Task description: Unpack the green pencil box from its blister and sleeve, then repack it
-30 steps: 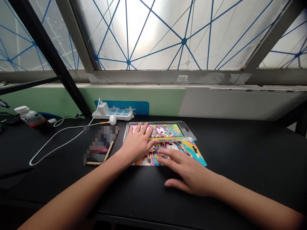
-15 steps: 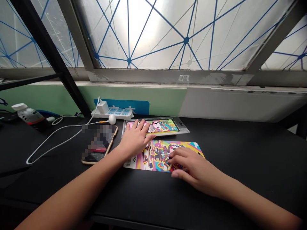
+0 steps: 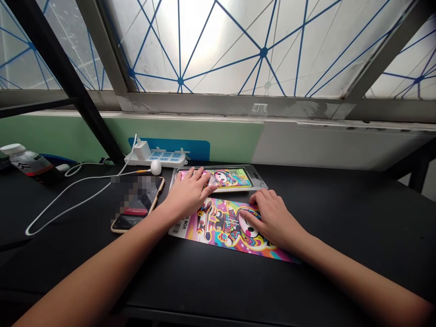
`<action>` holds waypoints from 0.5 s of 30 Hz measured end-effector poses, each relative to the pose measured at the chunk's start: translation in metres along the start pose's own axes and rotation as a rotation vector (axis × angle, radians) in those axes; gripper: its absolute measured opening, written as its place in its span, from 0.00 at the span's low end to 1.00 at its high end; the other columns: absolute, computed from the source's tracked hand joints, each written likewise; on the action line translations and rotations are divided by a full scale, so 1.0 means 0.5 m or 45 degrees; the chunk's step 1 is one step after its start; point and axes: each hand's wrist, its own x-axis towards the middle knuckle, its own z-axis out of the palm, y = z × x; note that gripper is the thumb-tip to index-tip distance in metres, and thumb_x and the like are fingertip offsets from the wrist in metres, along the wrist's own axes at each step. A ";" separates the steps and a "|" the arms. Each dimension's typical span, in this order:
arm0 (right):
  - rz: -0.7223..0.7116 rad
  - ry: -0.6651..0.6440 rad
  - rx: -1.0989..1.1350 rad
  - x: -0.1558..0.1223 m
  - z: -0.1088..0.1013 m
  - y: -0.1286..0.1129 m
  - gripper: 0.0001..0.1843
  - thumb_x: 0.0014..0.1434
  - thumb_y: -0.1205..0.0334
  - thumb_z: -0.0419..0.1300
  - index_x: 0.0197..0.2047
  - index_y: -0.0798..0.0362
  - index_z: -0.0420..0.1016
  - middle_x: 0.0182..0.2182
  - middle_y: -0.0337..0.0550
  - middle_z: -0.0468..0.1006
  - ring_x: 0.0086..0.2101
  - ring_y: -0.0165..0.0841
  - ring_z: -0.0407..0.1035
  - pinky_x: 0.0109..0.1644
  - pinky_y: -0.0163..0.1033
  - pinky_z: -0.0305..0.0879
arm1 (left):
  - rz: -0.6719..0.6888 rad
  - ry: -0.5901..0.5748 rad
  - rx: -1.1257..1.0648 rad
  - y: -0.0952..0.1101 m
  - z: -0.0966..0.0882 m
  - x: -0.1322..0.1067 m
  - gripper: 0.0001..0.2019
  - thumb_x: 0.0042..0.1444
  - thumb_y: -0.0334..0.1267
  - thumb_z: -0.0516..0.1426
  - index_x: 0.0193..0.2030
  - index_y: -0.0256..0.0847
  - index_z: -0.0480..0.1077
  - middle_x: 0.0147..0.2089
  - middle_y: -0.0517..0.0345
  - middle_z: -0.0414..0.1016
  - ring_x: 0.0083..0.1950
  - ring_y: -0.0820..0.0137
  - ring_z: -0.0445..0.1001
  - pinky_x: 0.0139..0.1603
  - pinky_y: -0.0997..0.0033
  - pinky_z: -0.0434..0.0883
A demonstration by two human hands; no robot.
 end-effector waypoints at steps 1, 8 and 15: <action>0.003 -0.002 -0.006 -0.002 -0.001 -0.004 0.20 0.66 0.40 0.55 0.38 0.49 0.66 0.39 0.48 0.74 0.41 0.45 0.67 0.46 0.50 0.63 | -0.003 -0.001 -0.016 -0.001 0.000 0.000 0.27 0.74 0.53 0.41 0.71 0.46 0.63 0.77 0.47 0.56 0.78 0.48 0.53 0.70 0.36 0.57; 0.077 -0.174 0.092 -0.029 -0.039 -0.015 0.20 0.67 0.39 0.51 0.45 0.49 0.65 0.30 0.43 0.76 0.31 0.41 0.70 0.35 0.43 0.59 | -0.007 -0.027 -0.117 -0.012 -0.001 0.004 0.27 0.74 0.54 0.39 0.68 0.46 0.66 0.77 0.49 0.57 0.78 0.46 0.52 0.71 0.34 0.54; 0.001 -0.341 0.231 -0.003 -0.122 0.125 0.28 0.66 0.34 0.52 0.26 0.48 0.67 0.21 0.39 0.72 0.25 0.34 0.64 0.29 0.40 0.55 | 0.035 0.026 -0.176 -0.008 -0.009 0.003 0.24 0.75 0.53 0.40 0.51 0.45 0.73 0.72 0.50 0.66 0.75 0.45 0.58 0.67 0.36 0.59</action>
